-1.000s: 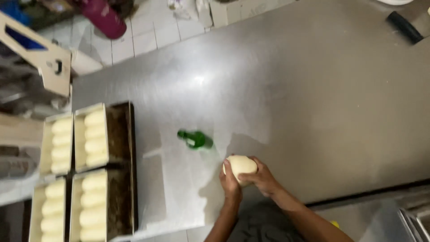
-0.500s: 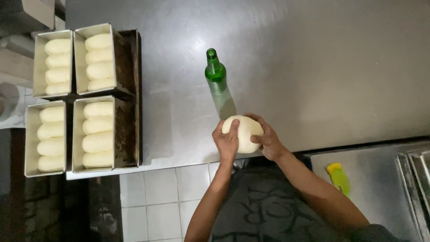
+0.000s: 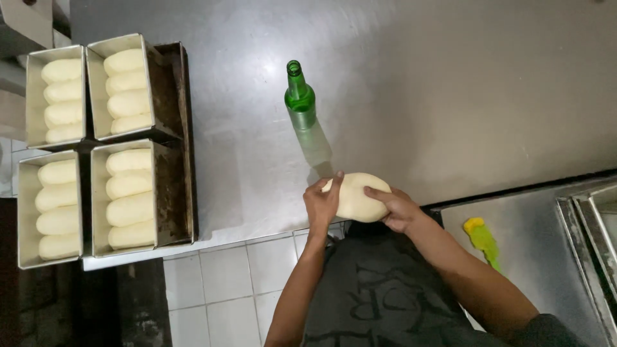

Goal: Rolling out bread dough balls using a glass bottle as a rolling pin and placing them into metal baking tins.

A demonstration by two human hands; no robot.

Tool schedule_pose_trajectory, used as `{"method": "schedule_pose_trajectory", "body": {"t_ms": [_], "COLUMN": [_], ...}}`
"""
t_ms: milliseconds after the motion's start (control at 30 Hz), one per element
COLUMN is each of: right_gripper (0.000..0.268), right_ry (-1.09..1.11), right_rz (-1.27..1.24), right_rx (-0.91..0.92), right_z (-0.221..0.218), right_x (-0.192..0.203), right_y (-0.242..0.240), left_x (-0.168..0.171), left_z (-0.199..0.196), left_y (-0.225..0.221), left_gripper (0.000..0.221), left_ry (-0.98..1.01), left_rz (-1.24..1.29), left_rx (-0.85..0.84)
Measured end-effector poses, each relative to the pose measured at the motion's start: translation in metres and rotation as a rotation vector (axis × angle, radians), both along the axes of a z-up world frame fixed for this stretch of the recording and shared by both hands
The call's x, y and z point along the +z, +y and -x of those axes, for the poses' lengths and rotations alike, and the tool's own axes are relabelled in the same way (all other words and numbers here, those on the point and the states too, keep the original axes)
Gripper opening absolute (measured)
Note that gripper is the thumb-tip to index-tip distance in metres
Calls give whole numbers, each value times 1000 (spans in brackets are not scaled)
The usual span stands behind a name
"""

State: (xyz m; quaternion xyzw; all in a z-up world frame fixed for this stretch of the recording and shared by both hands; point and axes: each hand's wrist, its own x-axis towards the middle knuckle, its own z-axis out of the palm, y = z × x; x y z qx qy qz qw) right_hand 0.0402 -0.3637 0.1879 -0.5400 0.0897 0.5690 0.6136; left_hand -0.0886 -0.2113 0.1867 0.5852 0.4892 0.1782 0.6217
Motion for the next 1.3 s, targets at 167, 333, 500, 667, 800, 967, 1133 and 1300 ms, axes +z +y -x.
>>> {"method": "schedule_pose_trajectory", "body": {"t_ms": [167, 333, 500, 667, 800, 967, 1133, 1300], "right_gripper": [54, 45, 47, 83, 49, 53, 66, 73], "right_ry": [-6, -907, -1994, -1977, -1504, -1617, -1745, -1467], "right_rz": [-63, -325, -117, -91, 4, 20, 265, 147], "right_rx": [-123, -504, -75, 911, 560, 648, 931, 906], "right_z": [-39, -48, -58, -65, -72, -92, -114, -130], "right_x": [46, 129, 25, -24, -44, -74, -63, -83], "right_y": [17, 43, 45, 56, 49, 60, 52, 44], "left_x": [-15, 7, 10, -8, -53, -86, -72, -82], "left_z": [-20, -33, -45, -68, -85, -110, -88, -77], "left_y": [21, 47, 27, 11, -6, 6, 35, 37], "left_gripper": [54, 57, 48, 44, 46, 60, 80, 79], "left_ry": [-171, -264, -267, -168, -87, 185, 404, 328], "left_rz": [65, -124, -277, -443, -628, -826, -938, -903], "left_rx": [-251, -52, 27, -51, -181, -362, -722, -680]}}
